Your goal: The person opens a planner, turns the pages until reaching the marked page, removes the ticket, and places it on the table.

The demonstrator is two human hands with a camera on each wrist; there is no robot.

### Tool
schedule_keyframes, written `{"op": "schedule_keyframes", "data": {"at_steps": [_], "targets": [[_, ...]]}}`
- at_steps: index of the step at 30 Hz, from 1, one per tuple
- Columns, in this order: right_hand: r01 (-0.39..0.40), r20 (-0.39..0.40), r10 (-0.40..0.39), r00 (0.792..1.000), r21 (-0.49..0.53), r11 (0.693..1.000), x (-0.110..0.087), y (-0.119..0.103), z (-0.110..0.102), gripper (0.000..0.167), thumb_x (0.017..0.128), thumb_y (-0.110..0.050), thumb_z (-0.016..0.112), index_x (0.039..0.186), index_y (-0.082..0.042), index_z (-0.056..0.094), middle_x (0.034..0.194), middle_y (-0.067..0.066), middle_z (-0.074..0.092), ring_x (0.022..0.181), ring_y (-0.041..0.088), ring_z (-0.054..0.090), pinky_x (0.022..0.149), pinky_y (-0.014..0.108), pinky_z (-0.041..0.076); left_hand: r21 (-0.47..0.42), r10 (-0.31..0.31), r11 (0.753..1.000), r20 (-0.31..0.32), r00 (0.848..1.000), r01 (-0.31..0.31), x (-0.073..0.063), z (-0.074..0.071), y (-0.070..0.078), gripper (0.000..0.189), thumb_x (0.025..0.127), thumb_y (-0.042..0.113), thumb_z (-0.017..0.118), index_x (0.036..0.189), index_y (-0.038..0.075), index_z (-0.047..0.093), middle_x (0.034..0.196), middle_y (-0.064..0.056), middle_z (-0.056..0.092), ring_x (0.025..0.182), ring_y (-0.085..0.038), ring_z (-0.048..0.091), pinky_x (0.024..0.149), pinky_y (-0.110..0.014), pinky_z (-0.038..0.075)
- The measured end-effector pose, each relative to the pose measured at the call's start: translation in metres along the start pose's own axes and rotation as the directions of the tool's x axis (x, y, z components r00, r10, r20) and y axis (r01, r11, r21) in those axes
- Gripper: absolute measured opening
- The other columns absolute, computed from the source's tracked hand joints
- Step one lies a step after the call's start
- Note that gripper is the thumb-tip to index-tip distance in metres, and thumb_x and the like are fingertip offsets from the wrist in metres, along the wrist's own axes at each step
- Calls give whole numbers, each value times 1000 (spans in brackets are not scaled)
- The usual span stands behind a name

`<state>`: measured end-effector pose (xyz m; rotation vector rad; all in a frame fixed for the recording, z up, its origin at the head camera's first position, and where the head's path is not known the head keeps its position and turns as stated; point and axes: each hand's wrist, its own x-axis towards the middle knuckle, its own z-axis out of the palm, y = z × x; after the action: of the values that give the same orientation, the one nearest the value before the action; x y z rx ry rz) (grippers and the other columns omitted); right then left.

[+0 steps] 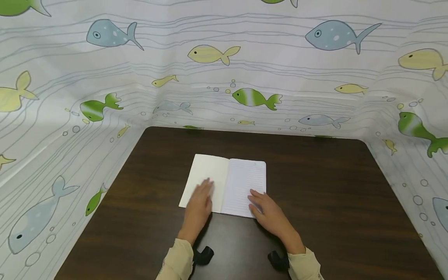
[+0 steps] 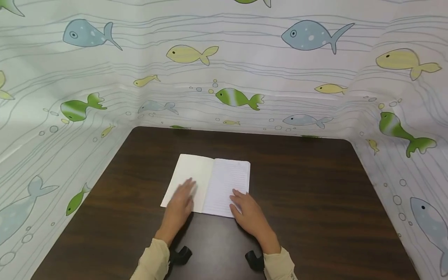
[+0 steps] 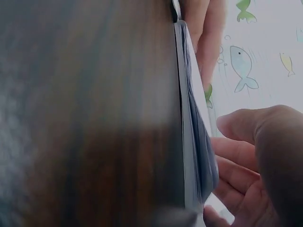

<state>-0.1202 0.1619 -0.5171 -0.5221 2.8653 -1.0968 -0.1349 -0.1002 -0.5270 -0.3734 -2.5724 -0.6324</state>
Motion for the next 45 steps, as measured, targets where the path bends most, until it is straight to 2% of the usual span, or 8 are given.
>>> {"op": "schedule_keyframes", "data": {"at_steps": [3, 6, 17, 28, 35, 38, 42, 45], "targets": [[17, -43, -19, 999, -48, 999, -4, -1, 2, 40, 101, -18, 65, 136, 3, 66, 150, 18, 55, 142, 38, 48, 119, 58, 31, -40, 189, 982, 276, 942, -185, -4, 9, 6, 50, 102, 5, 60, 151, 1, 51, 156, -18, 49, 146, -34, 44, 119, -48, 36], [5, -120, -17, 993, -102, 995, -9, -2, 4, 39, 100, -16, 67, 132, 5, 68, 148, 25, 55, 141, 43, 48, 118, 64, 30, -42, 231, 971, 404, 885, -235, -8, 13, 14, 54, 109, 23, 51, 158, 5, 41, 162, -17, 41, 151, -32, 36, 121, -48, 32], [-72, -134, 41, 990, -238, 969, -7, -17, 15, 84, 100, -38, 65, 151, 20, 32, 156, 35, 36, 149, 43, 35, 124, 60, 19, -82, 184, 983, 429, 884, -165, 2, 7, 13, 94, 93, 63, 67, 161, 7, 36, 165, -12, 36, 154, -26, 31, 124, -45, 27], [17, -54, -25, 998, -149, 989, -1, -22, 25, 76, 104, -32, 62, 154, 16, 31, 158, 32, 37, 147, 45, 37, 119, 59, 32, -351, 56, 926, 494, 868, 140, 8, 1, -1, 98, 85, 57, 80, 163, 15, 36, 163, -8, 42, 149, -34, 39, 117, -51, 39], [-82, -19, 84, 996, 88, 993, -5, -18, 30, 74, 110, -39, 47, 162, 5, 19, 168, 25, 22, 156, 41, 18, 124, 59, 17, -426, 141, 904, 260, 955, -18, -2, -1, -1, 80, 93, 14, 70, 160, -1, 30, 159, -20, 42, 143, -36, 47, 113, -54, 42], [-111, -36, 118, 992, 160, 981, -5, -18, 28, 73, 112, -41, 40, 163, 5, 15, 169, 25, 17, 156, 44, 12, 124, 61, 15, -391, 34, 921, 57, 998, -9, -3, -1, -1, 83, 87, -3, 66, 160, -3, 27, 154, -25, 44, 139, -41, 49, 109, -59, 44], [-119, -47, 127, 991, 135, 984, -6, -17, 26, 76, 110, -42, 46, 163, 5, 16, 169, 24, 18, 156, 43, 13, 124, 61, 16, -204, -124, 975, -189, 974, 85, 1, 0, -3, 85, 79, -19, 68, 155, -6, 34, 150, -32, 43, 141, -50, 42, 114, -68, 32], [-84, -51, 86, 995, 50, 995, -8, -16, 26, 80, 107, -37, 56, 161, 8, 20, 167, 26, 22, 155, 43, 18, 123, 61, 20, -136, -61, 990, -191, 980, 35, 3, 4, -3, 75, 79, -16, 72, 149, -7, 45, 151, -32, 44, 144, -49, 38, 117, -67, 29]]}}
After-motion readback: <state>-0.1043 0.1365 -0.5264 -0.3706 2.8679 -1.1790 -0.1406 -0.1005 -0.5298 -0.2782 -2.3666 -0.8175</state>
